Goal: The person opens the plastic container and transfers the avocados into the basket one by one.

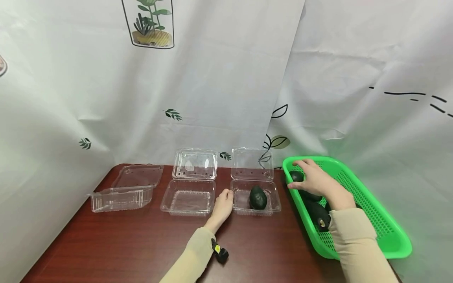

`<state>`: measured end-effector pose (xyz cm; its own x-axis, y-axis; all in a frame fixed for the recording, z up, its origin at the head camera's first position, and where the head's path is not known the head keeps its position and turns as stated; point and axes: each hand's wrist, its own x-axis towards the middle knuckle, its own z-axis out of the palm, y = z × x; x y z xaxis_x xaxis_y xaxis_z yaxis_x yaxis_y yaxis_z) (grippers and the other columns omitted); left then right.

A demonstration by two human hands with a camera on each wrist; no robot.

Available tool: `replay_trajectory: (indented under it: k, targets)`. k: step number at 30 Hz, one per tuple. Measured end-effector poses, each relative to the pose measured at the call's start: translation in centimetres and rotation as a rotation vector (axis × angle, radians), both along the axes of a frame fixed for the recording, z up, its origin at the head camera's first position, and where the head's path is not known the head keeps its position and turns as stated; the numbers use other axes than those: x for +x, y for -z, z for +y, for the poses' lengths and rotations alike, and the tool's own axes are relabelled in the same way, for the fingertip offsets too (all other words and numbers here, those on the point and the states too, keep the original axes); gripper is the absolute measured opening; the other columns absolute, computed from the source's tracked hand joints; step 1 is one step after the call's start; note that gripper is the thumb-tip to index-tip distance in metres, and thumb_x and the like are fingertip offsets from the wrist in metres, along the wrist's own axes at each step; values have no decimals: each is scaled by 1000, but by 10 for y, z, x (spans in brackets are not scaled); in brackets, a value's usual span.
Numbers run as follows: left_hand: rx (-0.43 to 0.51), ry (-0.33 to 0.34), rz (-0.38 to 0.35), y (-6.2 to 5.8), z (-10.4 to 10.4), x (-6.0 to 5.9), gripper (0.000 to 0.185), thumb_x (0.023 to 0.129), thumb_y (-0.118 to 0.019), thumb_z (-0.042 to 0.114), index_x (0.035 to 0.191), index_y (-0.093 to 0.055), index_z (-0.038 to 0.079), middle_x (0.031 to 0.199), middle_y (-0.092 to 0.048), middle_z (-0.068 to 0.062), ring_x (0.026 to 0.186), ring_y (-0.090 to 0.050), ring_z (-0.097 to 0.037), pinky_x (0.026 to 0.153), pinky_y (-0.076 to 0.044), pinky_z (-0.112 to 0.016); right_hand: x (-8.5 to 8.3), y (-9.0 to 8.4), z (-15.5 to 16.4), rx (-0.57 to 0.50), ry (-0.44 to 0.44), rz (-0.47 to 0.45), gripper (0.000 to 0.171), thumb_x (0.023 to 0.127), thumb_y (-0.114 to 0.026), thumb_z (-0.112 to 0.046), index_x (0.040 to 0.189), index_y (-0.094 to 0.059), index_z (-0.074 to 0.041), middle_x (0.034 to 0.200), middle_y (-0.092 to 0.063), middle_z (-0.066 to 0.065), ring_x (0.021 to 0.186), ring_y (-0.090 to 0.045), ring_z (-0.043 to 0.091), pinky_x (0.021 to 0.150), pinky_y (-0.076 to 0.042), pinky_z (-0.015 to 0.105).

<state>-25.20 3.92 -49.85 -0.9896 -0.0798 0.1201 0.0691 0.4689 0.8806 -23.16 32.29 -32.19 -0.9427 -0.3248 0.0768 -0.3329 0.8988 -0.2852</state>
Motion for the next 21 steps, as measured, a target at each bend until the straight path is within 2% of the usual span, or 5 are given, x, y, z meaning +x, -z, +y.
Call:
replay_trajectory:
  k: [7,14,21]
  targets:
    - [0,5,-2,1,0,-1,29,103,-43,28,78,-49,15,63,-44,-1,61,-47,-20,57,-37,-36,2,15,-29,-118,13,86,69,84,-77,-35,134,-47,1,135,-41,30,121,-42,48,96,-35,63]
    - [-2,-5,7,-1,0,-2,28,103,-43,28,78,-50,16,63,-46,0,62,-49,-21,58,-38,-38,-1,48,-54,-278,53,198,56,84,-78,-18,129,-52,3,125,-51,27,110,-53,43,89,-41,58]
    - [-1,-4,3,0,1,-2,29,103,-43,28,78,-50,16,63,-46,0,61,-49,-21,57,-38,-37,-4,86,-77,-390,113,195,53,84,-77,-19,128,-54,1,120,-55,24,107,-54,40,88,-43,54]
